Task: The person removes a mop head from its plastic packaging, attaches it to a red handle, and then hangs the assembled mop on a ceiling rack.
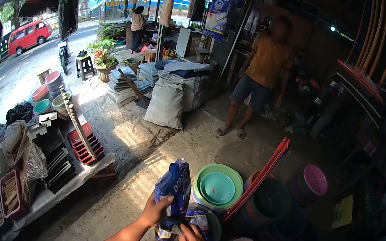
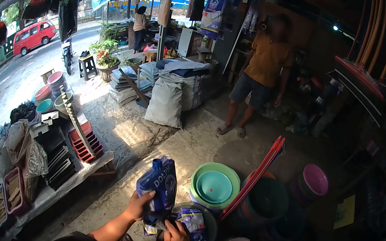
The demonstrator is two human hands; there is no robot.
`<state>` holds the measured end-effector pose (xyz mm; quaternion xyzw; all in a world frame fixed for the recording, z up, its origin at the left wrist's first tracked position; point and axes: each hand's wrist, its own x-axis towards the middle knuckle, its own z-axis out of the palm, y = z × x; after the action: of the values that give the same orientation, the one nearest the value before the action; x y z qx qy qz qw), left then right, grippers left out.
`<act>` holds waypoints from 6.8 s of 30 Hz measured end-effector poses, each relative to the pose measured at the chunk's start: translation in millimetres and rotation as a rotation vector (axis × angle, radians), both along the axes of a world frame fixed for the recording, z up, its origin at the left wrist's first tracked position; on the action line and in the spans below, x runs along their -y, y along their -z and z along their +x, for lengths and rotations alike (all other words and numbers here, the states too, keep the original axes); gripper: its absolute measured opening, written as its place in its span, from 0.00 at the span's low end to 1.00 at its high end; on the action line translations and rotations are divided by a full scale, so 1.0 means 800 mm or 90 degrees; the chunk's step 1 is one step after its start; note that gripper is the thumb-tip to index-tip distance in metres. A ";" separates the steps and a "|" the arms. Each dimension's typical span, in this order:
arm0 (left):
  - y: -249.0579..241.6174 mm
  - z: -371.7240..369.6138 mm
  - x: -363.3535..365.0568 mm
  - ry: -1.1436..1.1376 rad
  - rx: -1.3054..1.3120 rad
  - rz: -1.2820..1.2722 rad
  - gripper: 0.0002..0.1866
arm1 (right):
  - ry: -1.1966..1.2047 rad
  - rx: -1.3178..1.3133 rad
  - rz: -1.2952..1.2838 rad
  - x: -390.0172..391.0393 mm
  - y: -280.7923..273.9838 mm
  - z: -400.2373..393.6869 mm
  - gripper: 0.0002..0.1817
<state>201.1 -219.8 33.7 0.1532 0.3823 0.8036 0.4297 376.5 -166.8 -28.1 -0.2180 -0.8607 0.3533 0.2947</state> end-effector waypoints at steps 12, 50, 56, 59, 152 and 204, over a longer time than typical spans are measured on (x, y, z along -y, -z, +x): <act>0.059 0.026 0.031 0.177 -0.493 0.002 0.30 | -0.006 -0.043 0.179 -0.032 -0.146 0.015 0.22; 0.088 0.023 0.084 0.405 -0.313 -0.099 0.27 | 0.138 -0.185 -0.044 -0.059 -0.059 0.027 0.08; 0.106 0.022 0.091 0.368 -0.336 -0.077 0.22 | 0.101 -0.172 -0.028 -0.062 0.007 0.006 0.07; 0.095 0.029 0.091 0.379 -0.287 -0.076 0.21 | 0.255 -0.121 -0.015 -0.094 0.083 0.014 0.06; 0.262 -0.035 0.226 -0.571 0.212 -0.337 0.18 | 0.002 0.696 -0.202 -0.309 -0.184 0.158 0.26; -0.039 -0.084 0.108 -0.150 -1.023 -0.565 0.26 | -0.220 0.268 -0.143 -0.162 -0.135 0.055 0.22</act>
<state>134.0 -305.8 64.5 0.4462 0.8513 0.2745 -0.0298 420.1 -37.5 79.7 -0.1677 -0.8828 0.4384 0.0193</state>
